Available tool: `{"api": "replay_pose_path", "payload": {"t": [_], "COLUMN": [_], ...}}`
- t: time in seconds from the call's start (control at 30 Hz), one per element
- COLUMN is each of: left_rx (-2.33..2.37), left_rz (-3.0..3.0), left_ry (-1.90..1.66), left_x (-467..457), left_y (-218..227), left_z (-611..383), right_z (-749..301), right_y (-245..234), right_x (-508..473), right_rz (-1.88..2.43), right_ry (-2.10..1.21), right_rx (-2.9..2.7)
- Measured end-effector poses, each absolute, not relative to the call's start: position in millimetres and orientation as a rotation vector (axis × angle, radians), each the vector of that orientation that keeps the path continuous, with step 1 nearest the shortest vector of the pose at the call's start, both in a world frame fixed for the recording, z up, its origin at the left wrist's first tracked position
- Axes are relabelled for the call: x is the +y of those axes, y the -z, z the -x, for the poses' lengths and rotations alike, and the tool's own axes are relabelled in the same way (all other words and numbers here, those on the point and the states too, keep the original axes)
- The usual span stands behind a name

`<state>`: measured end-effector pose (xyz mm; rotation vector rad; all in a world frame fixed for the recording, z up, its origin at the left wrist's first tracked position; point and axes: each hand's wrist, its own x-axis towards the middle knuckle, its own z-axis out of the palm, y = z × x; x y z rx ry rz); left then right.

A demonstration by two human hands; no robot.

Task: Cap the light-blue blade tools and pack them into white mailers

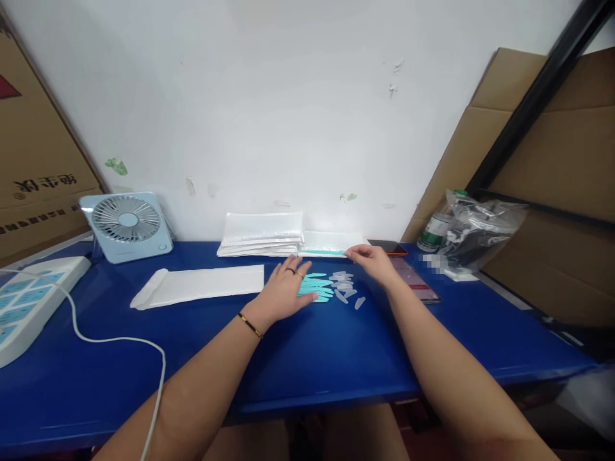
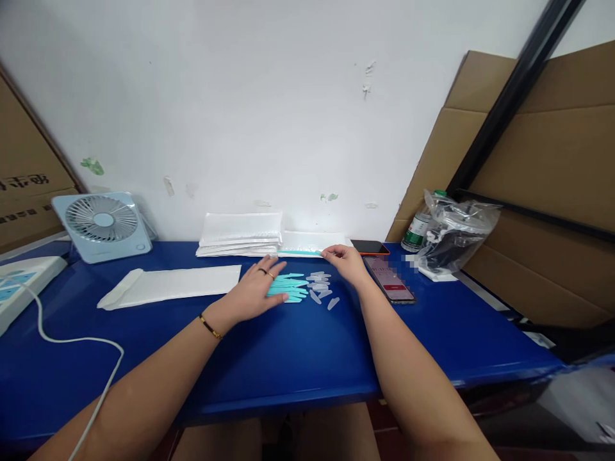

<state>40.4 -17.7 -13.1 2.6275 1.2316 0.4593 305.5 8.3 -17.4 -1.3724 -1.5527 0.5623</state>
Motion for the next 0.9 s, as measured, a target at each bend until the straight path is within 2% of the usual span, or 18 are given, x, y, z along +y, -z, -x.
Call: {"api": "replay_pose_path", "payload": {"t": [0.1, 0.2, 0.37, 0.5, 0.63, 0.9], "left_rx": [1.175, 1.18, 1.188, 1.245, 1.479, 1.377], "left_rz": [-2.599, -2.582, -2.609, -2.632, -2.576, -2.257], "left_ry": [-0.111, -0.041, -0.063, -0.209, -0.36, -0.32], "left_x": [-24, -37, -62, -56, -27, -4], "left_y": [22, 24, 16, 10, 11, 18], "left_z": [-44, -49, -56, -58, -56, -49], "right_z": [-308, -299, -297, -314, -321, -317], "right_y": [32, 42, 41, 37, 36, 17], "right_x": [20, 26, 27, 27, 26, 7], "right_rz": [1.409, 1.362, 1.352, 1.493, 1.534, 1.492], "right_ry": [-0.515, -0.501, -0.461, -0.453, -0.645, -0.9], "right_rx": [-1.675, -1.845, -2.003, -1.99, -2.015, -2.12]}}
